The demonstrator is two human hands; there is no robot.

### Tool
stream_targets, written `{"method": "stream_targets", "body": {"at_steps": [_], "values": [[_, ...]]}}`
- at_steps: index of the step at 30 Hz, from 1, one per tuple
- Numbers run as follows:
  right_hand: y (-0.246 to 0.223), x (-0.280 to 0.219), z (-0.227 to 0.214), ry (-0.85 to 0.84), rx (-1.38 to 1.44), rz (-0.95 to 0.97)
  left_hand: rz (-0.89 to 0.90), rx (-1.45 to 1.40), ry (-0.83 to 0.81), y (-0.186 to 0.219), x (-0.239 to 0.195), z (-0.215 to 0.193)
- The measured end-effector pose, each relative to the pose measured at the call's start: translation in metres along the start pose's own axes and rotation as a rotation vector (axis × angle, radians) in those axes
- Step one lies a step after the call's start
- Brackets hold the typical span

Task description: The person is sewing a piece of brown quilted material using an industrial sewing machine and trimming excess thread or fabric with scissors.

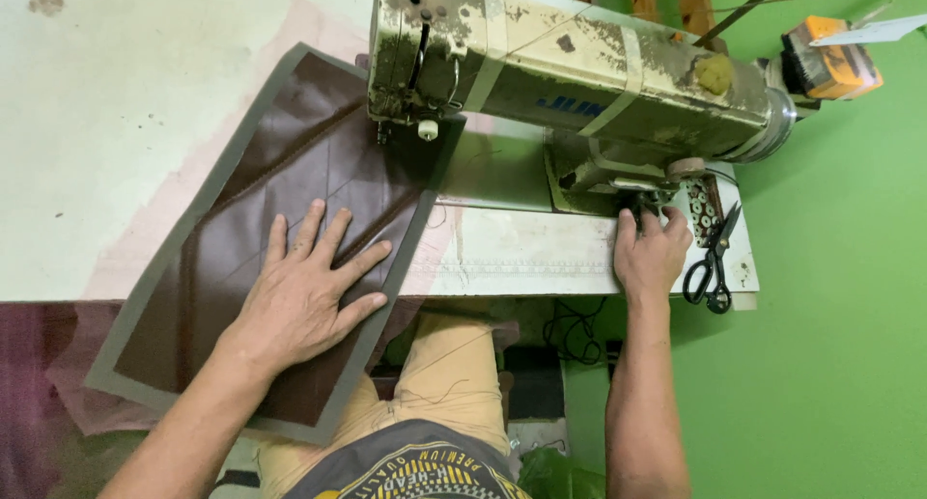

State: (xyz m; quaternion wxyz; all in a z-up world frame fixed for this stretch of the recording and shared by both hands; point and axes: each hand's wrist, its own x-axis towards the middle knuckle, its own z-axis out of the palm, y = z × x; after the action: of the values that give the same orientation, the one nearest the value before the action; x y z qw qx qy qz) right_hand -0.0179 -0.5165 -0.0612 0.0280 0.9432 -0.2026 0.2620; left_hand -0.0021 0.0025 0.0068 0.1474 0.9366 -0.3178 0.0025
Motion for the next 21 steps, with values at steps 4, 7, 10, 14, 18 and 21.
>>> {"method": "stream_targets", "body": {"at_steps": [4,7,10,14,18,21], "values": [[-0.028,0.001,-0.022,0.076,0.018,-0.032,-0.024,-0.001,-0.001,0.001,-0.001,-0.004],[-0.098,-0.018,-0.043,0.202,0.202,-0.134,-0.026,-0.055,0.019,0.002,-0.003,-0.002],[-0.205,-0.036,-0.055,-0.103,0.665,-0.076,-0.053,-0.119,0.081,-0.003,0.001,0.006],[-0.289,-0.03,-0.04,-0.096,0.725,-0.56,-0.093,-0.176,0.164,-0.007,-0.002,0.014],[-0.327,-0.004,-0.036,-0.33,0.474,-0.583,-0.087,-0.139,0.154,-0.006,-0.002,0.014],[-0.333,0.0,-0.038,-0.414,0.432,-0.548,-0.09,-0.157,0.155,-0.006,-0.002,0.013]]}}
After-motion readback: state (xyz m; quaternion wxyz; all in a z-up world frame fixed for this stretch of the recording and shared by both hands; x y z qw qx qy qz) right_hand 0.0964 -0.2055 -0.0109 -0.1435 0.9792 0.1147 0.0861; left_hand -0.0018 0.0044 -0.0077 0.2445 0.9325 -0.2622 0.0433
